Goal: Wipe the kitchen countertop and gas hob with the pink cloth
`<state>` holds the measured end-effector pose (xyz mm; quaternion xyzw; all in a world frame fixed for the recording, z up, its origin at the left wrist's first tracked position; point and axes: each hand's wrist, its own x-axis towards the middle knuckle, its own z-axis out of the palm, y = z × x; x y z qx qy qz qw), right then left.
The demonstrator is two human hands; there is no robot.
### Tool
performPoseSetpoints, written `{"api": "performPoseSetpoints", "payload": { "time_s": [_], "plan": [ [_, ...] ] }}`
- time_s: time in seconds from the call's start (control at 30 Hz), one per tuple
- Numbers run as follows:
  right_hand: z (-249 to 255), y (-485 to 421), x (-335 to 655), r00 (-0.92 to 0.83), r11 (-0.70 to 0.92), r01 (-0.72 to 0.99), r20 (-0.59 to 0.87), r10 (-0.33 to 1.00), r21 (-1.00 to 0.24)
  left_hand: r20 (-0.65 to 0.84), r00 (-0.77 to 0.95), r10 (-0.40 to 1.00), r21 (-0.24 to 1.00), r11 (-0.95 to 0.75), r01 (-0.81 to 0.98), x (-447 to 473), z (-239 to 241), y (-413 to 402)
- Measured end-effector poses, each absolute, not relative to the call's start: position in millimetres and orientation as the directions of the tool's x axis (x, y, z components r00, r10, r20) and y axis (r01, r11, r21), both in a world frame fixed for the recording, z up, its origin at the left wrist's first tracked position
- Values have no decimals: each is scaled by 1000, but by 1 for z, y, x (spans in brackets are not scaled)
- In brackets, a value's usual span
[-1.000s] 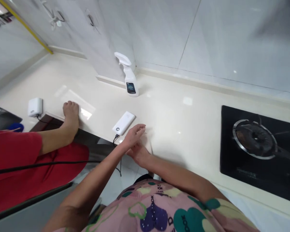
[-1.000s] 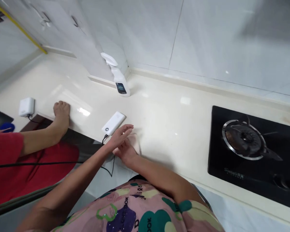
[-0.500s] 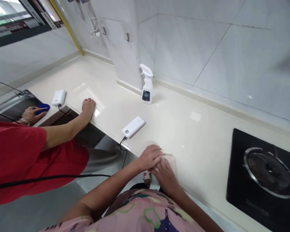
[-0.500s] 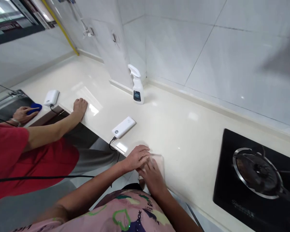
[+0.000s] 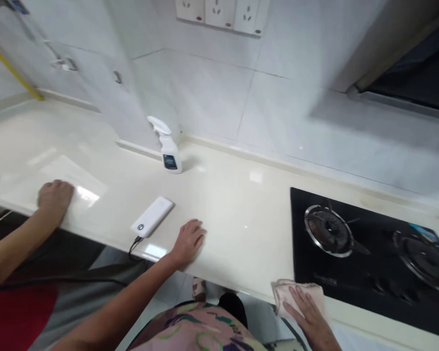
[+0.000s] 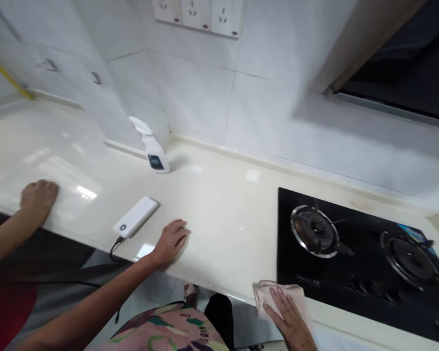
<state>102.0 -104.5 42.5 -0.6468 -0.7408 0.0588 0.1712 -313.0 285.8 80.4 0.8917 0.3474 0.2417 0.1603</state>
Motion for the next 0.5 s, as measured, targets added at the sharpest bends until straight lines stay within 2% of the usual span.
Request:
{"api": "performPoseSetpoints", "payload": {
  "time_s": [0.13,0.23,0.4,0.5],
  "plan": [
    [40,-87,71,-89,140,955,198,976,-260,277,640,717,347,-696,629,-290,74,306],
    [34,-79,52,-10,56,966,183,983,-251,251,640,726,289,-687,667,-271,73,314],
    [27,-66,27,163,-91,953,235,958,-289,273,614,741,249,-671,699,-259,68,314],
    [24,-40,17,175,-99,960,284,943,-263,324,594,736,249,-672,697,-260,62,313]
  ]
}}
